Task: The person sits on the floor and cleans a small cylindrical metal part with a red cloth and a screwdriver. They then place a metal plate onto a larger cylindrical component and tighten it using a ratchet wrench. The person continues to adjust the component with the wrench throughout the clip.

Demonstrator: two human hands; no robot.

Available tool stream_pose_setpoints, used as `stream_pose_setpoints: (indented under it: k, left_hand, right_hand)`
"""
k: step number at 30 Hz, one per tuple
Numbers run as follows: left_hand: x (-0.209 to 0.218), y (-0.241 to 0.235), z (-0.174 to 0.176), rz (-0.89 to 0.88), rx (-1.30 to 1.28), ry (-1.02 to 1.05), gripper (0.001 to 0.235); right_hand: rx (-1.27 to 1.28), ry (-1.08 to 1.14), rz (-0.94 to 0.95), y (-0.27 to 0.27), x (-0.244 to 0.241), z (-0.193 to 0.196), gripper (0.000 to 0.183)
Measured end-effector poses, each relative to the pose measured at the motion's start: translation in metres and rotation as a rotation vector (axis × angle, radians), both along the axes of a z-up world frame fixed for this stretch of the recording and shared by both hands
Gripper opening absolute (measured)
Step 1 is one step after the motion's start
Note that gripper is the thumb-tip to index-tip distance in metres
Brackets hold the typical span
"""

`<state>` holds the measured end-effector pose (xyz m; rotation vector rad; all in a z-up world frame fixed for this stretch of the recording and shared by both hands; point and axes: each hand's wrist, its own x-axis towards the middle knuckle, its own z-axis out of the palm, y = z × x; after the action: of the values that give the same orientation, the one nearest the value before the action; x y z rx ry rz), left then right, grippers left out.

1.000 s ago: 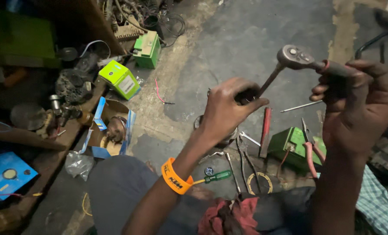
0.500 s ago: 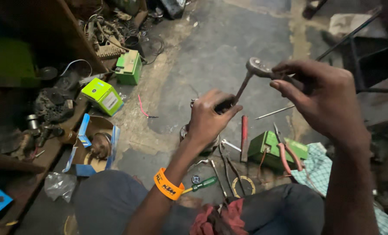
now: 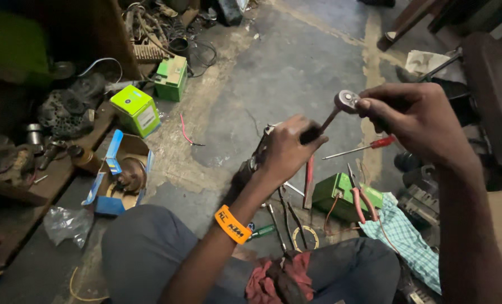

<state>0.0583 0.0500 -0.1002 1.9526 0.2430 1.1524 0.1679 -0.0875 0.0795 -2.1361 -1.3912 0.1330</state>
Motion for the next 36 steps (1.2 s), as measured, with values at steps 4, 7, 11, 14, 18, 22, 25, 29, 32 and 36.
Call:
stream_pose_setpoints:
  k: [4, 7, 11, 14, 18, 22, 25, 29, 32, 36]
  left_hand:
    - [-0.002, -0.001, -0.002, -0.008, 0.010, -0.061, 0.021]
    - [-0.002, 0.001, 0.000, -0.010, 0.015, -0.071, 0.023]
    - [-0.003, 0.000, -0.001, -0.014, 0.032, -0.060, 0.026]
    - [-0.003, -0.003, 0.001, -0.006, -0.009, -0.086, 0.029]
    - [-0.003, -0.004, 0.005, 0.009, -0.029, -0.103, 0.028]
    - [-0.003, -0.005, 0.001, -0.012, -0.106, -0.083, 0.025]
    - [0.002, -0.006, 0.000, -0.040, -0.139, -0.069, 0.023]
    - [0.002, -0.004, -0.003, -0.087, -0.067, -0.069, 0.019]
    - [0.005, -0.006, -0.001, -0.196, -0.159, -0.089, 0.027]
    - [0.006, -0.007, 0.007, -0.047, -0.039, -0.195, 0.040]
  right_hand:
    - [-0.039, -0.033, -0.031, -0.002, 0.003, -0.002, 0.026]
    - [-0.062, -0.083, -0.036, 0.000, 0.007, -0.001, 0.026]
    - [-0.090, -0.121, -0.085, -0.002, 0.007, -0.004, 0.026]
    - [-0.046, -0.065, -0.075, -0.004, 0.004, -0.005, 0.026]
    - [0.001, -0.059, -0.017, -0.005, 0.000, -0.008, 0.027]
    - [0.058, -0.229, 0.155, -0.014, 0.002, -0.014, 0.034]
    - [0.009, -0.270, 0.106, -0.023, 0.005, -0.010, 0.045]
    - [0.013, -0.280, 0.057, -0.027, 0.005, -0.010, 0.041]
    - [0.045, -0.264, 0.054, -0.029, 0.007, -0.011, 0.040]
    - [0.064, -0.267, 0.017, -0.030, 0.006, -0.018, 0.037]
